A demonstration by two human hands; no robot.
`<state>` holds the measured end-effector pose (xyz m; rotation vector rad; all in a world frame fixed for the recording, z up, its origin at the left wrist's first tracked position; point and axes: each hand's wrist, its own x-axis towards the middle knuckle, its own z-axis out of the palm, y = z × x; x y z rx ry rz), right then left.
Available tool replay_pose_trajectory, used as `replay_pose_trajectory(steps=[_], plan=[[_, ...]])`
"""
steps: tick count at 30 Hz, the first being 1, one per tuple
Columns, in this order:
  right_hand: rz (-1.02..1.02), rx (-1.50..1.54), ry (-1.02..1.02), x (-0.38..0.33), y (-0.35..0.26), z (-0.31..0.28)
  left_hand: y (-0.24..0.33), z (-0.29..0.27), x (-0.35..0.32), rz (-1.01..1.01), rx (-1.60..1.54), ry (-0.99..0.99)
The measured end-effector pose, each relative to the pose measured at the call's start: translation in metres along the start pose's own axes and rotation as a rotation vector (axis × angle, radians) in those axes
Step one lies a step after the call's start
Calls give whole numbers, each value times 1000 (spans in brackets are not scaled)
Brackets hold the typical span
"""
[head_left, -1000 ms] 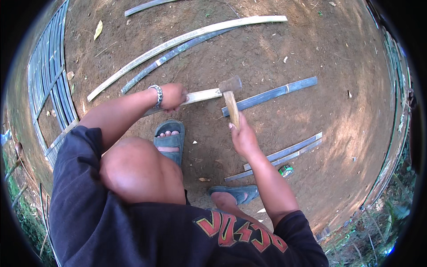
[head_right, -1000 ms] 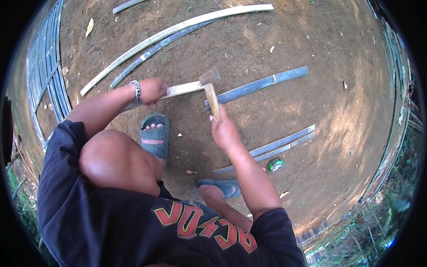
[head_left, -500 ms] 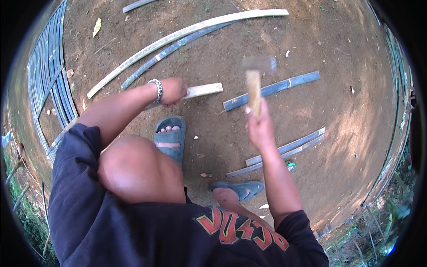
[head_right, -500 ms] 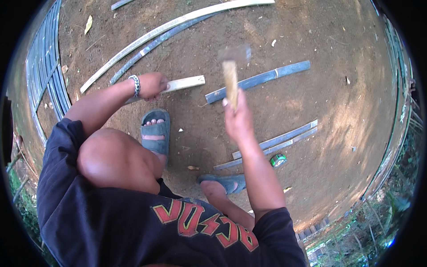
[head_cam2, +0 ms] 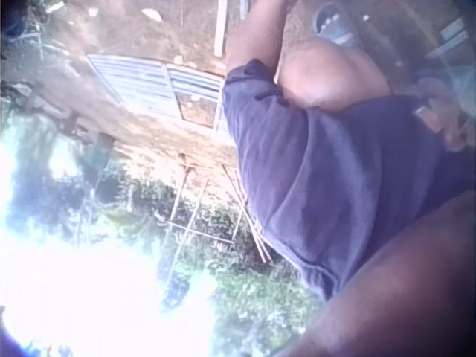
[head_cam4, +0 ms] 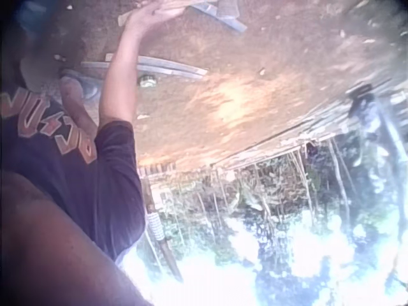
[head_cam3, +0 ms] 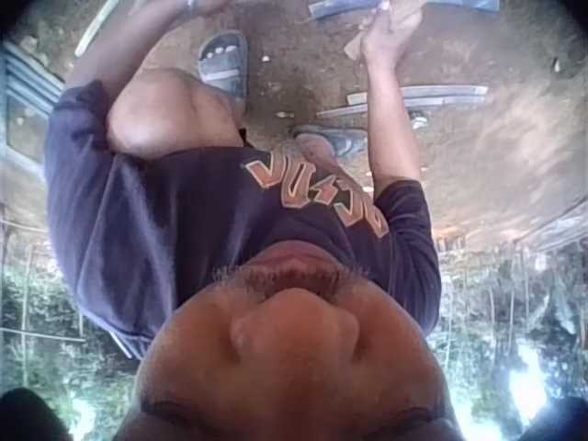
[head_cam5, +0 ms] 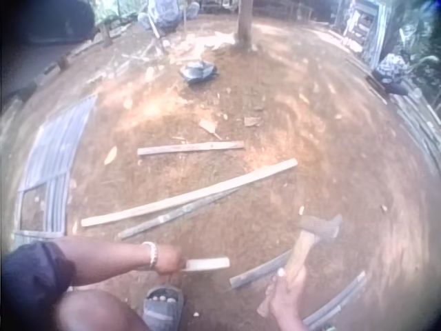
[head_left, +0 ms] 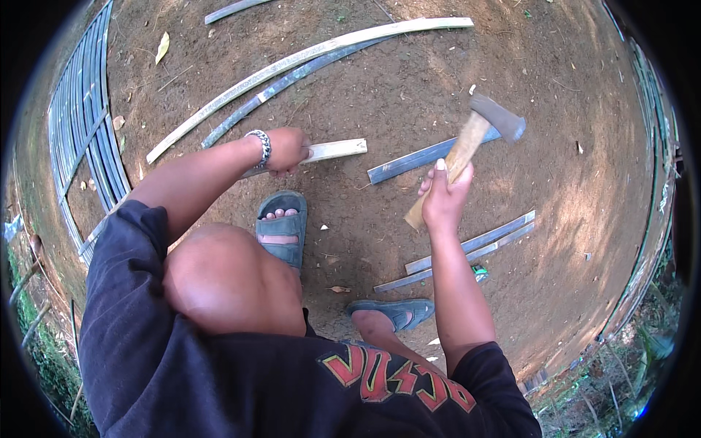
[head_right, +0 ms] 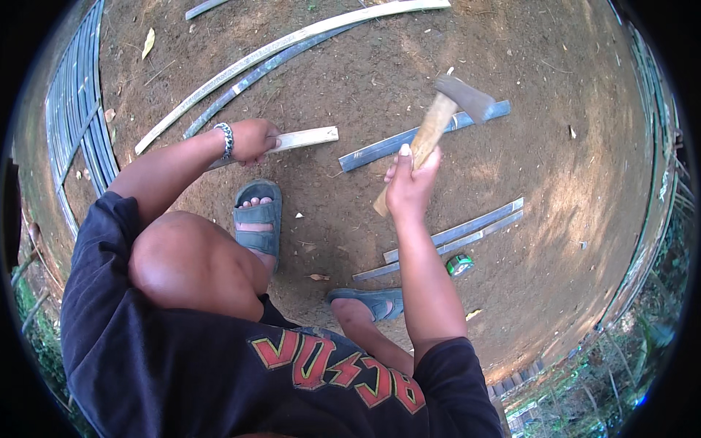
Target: The person measures and arranges bamboo strips on the ground to form a rectangular frame. They use a tape measure to check dimensions and a small axe to split a piece of bamboo. The person then assembles the strips into a frame structure and secures the joints using the axe to drive in small wooden pegs.
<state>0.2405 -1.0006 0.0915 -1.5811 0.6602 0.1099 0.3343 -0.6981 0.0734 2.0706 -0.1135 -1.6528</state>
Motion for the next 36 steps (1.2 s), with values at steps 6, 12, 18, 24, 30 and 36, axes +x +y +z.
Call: replay_pose_trajectory(steps=[6,12,18,24,30,36], plan=[[113,-598,-465,-20,41,-16,2,-3,2,14,24,11],[-70,-9,84,2,6,5,4,-3,2,-7,20,-11],[120,-676,-521,-39,52,-2,3,-3,0,18,5,-2],[-134,-59,139,-13,7,17,4,-7,4,15,57,-41],[67,-879,-548,-54,46,2,3,-4,-1,-11,-6,-10],[-18,-545,-264,-24,68,-23,-4,10,-5,45,-7,47]])
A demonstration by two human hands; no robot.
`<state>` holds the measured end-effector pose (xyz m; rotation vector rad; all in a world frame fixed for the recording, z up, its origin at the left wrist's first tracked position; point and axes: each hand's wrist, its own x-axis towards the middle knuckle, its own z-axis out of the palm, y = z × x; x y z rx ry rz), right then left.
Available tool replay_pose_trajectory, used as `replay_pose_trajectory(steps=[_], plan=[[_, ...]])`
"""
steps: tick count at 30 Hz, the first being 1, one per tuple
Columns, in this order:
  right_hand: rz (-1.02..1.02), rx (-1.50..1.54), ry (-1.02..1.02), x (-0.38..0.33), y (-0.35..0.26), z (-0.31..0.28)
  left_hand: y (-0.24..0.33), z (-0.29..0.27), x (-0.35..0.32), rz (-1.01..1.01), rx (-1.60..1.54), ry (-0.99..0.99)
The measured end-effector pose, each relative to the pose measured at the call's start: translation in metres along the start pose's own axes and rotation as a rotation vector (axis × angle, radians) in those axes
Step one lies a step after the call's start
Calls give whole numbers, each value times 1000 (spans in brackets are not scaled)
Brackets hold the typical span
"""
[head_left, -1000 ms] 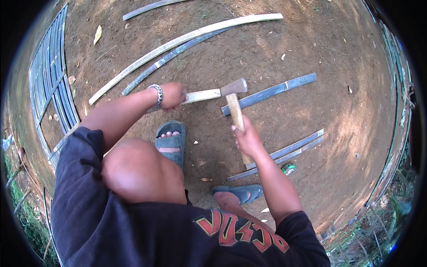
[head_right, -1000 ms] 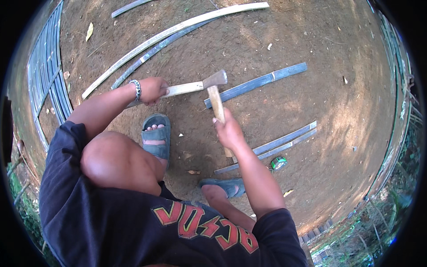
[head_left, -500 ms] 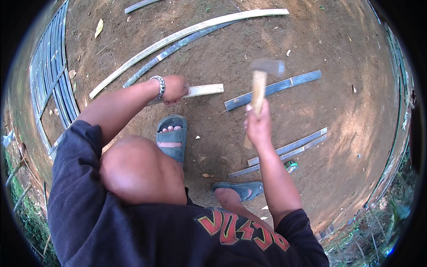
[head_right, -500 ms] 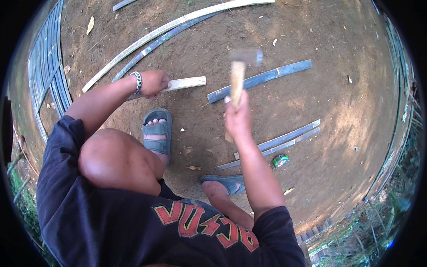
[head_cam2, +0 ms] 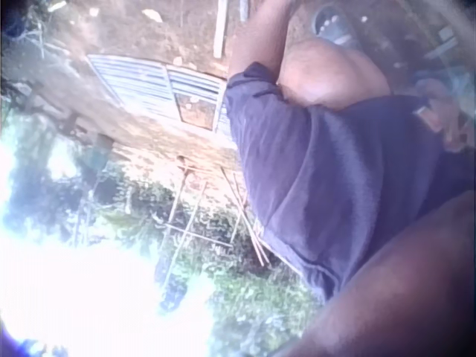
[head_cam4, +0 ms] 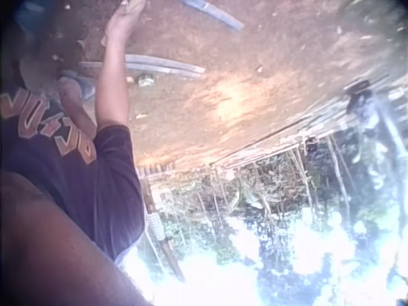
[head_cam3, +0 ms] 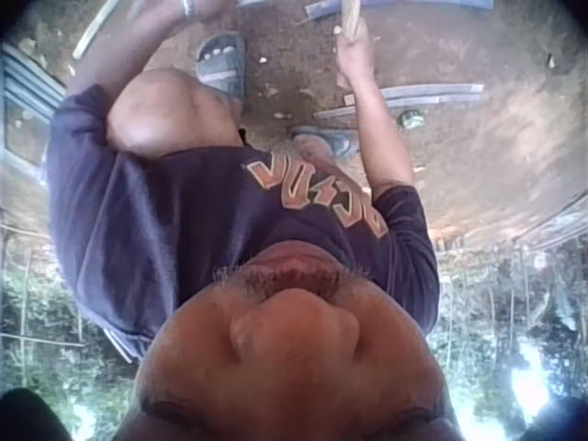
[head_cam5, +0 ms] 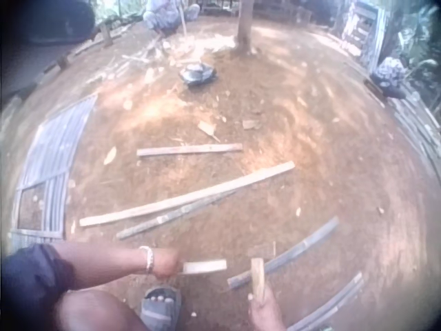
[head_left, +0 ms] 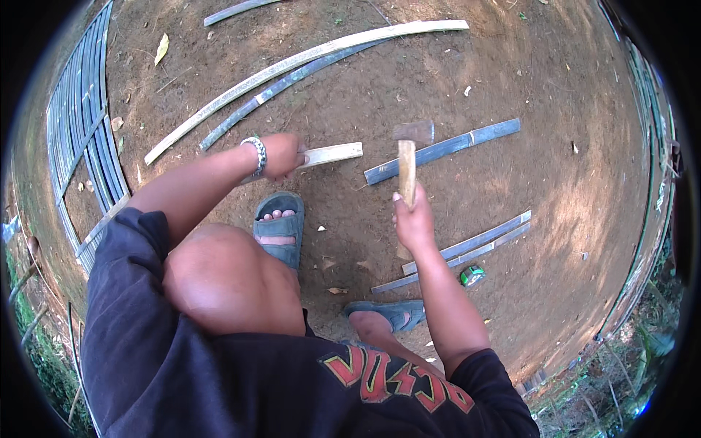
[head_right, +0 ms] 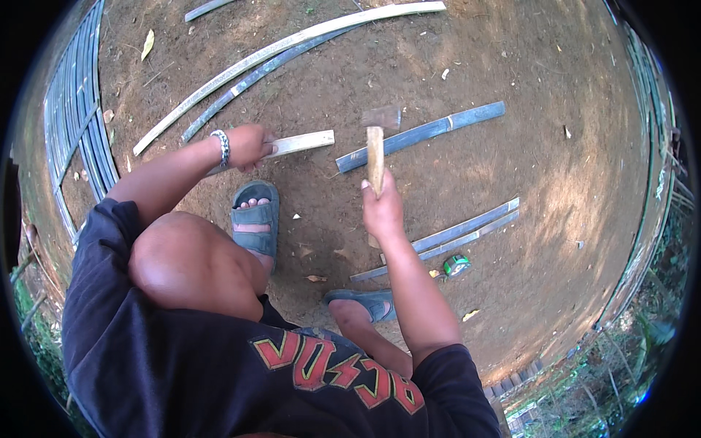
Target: The person measures and arranges bamboo strips on the ground to form a rectangular frame. They use a tape measure to check dimensions and a small axe to split a piece of bamboo. The person then assembles the strips into a frame structure and secures the joints using the axe to drive in small wooden pegs.
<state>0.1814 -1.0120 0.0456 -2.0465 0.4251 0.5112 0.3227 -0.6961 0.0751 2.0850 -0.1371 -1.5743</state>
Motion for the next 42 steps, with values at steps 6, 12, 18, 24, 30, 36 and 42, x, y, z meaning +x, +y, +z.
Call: replay_pose_trajectory(steps=[6,12,18,24,30,36,42], plan=[[182,256,71,7,-32,-24,8,21,-42,53,-181,44],[-34,-5,131,28,-23,-17,-7,39,-53,344,160,401],[-279,-143,158,71,-86,-9,3,32,-63,206,336,490],[-403,-504,61,71,-136,-4,4,32,-64,207,385,559],[-361,-576,-68,47,-93,20,17,30,-67,240,459,394],[-209,-667,-36,36,-99,12,7,44,-50,335,419,404],[-207,-602,66,42,-101,-4,32,17,-55,269,-231,-101]])
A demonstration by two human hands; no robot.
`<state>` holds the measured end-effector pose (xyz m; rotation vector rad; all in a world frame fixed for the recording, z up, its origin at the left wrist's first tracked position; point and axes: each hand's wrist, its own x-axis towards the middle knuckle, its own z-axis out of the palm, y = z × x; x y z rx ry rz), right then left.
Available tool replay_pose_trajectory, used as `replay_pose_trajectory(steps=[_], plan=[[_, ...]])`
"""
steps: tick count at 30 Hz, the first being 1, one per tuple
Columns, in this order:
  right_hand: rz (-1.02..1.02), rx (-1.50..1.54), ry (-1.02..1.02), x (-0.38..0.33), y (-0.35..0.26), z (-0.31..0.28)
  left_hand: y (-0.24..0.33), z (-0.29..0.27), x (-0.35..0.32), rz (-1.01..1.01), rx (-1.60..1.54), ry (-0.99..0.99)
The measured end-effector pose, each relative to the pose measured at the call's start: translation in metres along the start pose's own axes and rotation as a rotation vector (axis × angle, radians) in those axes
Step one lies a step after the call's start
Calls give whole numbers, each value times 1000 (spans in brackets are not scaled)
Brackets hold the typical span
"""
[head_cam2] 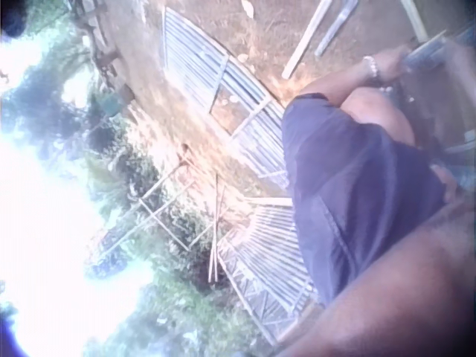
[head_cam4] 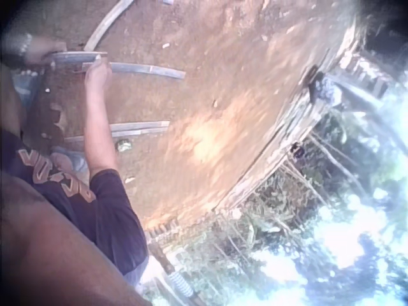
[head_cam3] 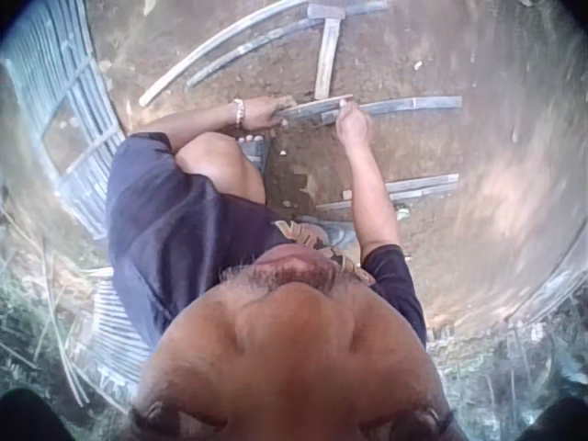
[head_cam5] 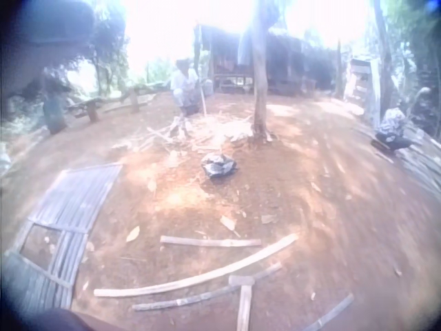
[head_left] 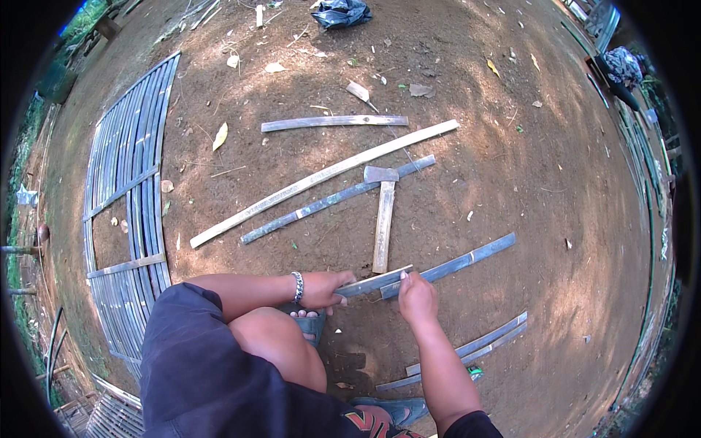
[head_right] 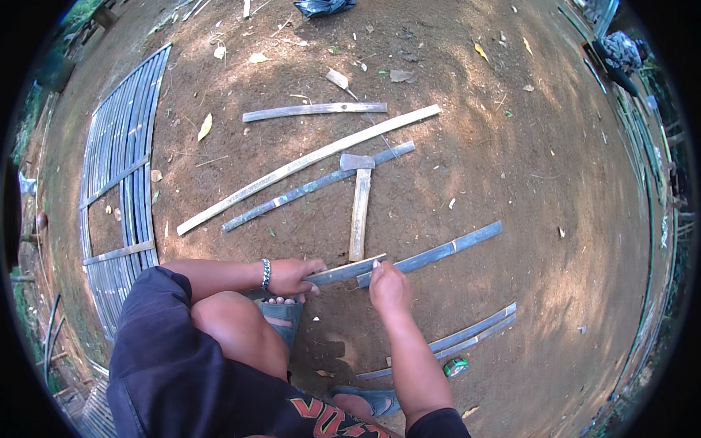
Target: The person measures and arranges bamboo strips on the ground to form a rectangular frame. They use a tape measure to check dimensions and a small axe to split a piece of bamboo. The person then assembles the strips into a frame structure and secures the joints using the axe to drive in small wooden pegs.
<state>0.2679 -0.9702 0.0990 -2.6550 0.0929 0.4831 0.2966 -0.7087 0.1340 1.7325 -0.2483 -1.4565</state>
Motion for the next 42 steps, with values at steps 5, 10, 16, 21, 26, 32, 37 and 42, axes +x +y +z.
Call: replay_pose_trajectory(steps=[5,10,16,21,26,32,37,42], plan=[[341,927,-163,5,19,-3,-17,8,27,235,355,171],[455,1542,-428,-17,12,-36,-15,-8,20,332,608,272],[364,1458,-398,-50,9,-42,-23,-4,19,415,753,312],[281,1365,-370,-73,1,-45,-32,-1,21,508,810,329],[221,1264,-393,-87,-8,-53,-42,-1,20,557,800,294],[112,1361,-365,-93,-7,-52,-51,12,16,645,585,270],[179,1480,-160,-82,-7,-44,-30,13,11,631,461,236],[155,1626,-260,-73,-20,-58,-20,12,16,595,393,199]])
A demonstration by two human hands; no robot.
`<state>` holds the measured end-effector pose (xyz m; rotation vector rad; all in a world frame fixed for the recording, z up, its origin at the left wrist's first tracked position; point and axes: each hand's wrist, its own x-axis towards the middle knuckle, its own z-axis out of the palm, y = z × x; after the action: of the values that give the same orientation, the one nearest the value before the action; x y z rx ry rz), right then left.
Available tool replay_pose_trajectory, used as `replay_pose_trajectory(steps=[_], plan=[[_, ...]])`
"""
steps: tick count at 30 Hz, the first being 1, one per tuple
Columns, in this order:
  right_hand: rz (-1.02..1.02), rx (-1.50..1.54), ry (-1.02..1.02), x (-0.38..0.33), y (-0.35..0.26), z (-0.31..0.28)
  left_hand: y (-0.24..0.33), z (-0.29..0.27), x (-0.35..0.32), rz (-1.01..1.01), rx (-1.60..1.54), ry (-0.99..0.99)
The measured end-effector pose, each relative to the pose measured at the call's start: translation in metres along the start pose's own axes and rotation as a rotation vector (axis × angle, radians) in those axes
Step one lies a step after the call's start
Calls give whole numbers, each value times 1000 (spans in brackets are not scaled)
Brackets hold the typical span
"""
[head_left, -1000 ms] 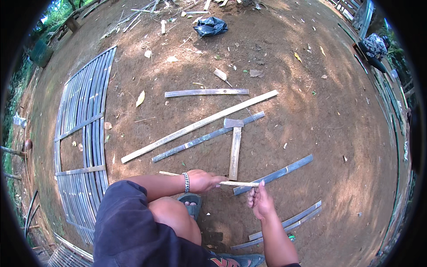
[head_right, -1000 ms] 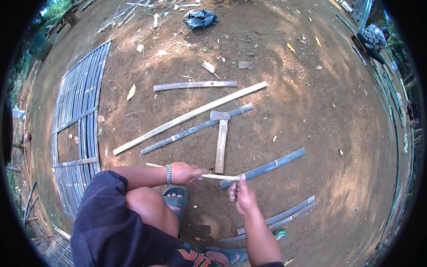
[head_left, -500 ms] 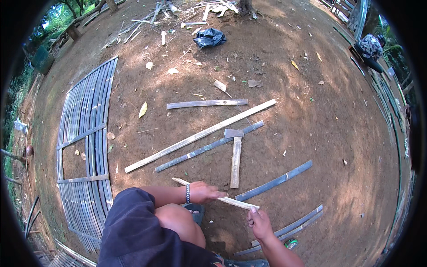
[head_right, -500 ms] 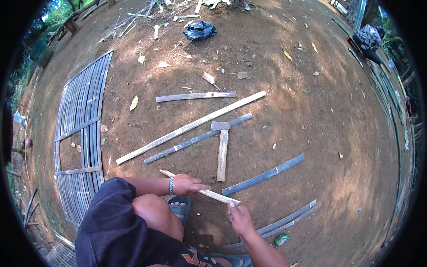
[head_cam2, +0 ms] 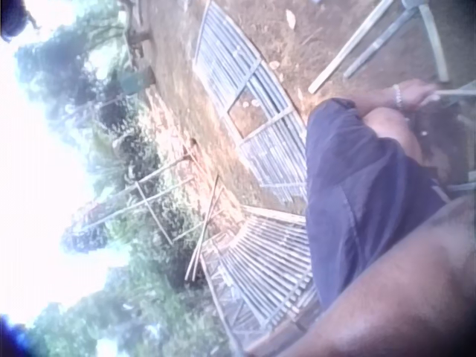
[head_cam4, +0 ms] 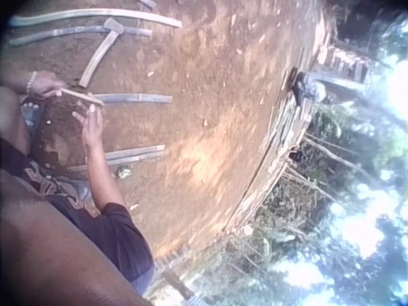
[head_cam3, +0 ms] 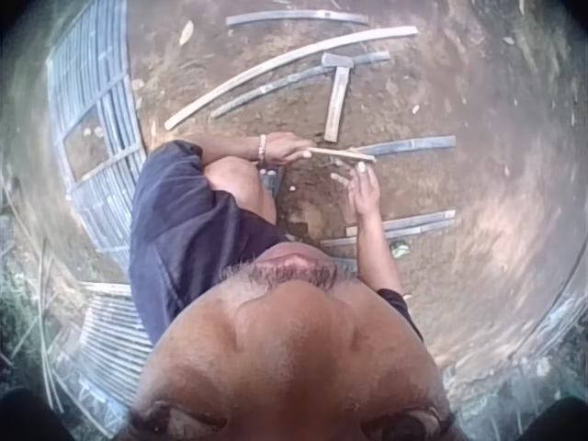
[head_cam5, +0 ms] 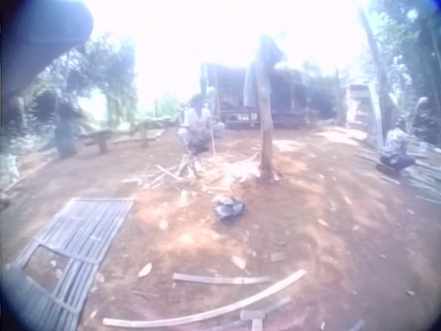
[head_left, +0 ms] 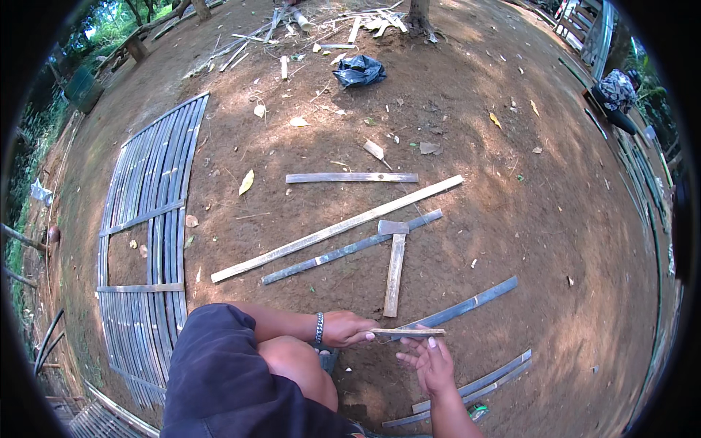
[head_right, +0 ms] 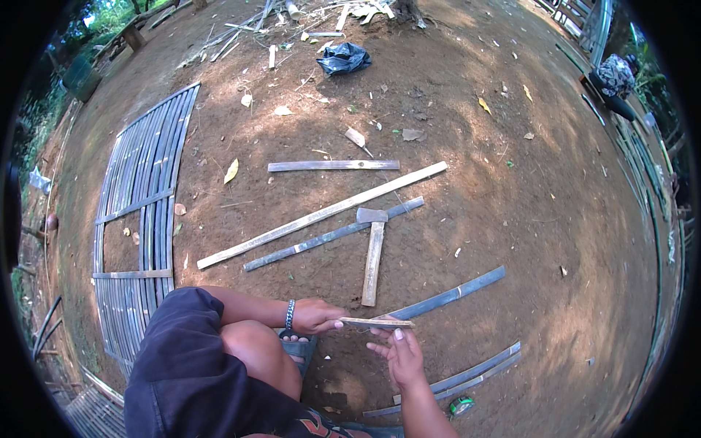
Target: The person measures and arranges bamboo strips on the ground to form a rectangular frame. They use a tape measure to check dimensions and a small axe to split a piece of bamboo. The person then assembles the strips into a frame structure and secures the joints using the axe to drive in small wooden pegs.
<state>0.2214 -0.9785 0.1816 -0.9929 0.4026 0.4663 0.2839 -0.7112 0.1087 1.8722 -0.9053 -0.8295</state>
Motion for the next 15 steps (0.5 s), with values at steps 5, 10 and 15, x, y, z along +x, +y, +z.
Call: replay_pose_trajectory(steps=[5,10,15], plan=[[103,29,-24,1,-3,-15,0,3,2,-12,-5,-54],[173,-138,229,2,1,-36,14,2,6,-113,63,-19],[88,-206,215,4,1,-30,6,3,14,-102,-95,-87]])
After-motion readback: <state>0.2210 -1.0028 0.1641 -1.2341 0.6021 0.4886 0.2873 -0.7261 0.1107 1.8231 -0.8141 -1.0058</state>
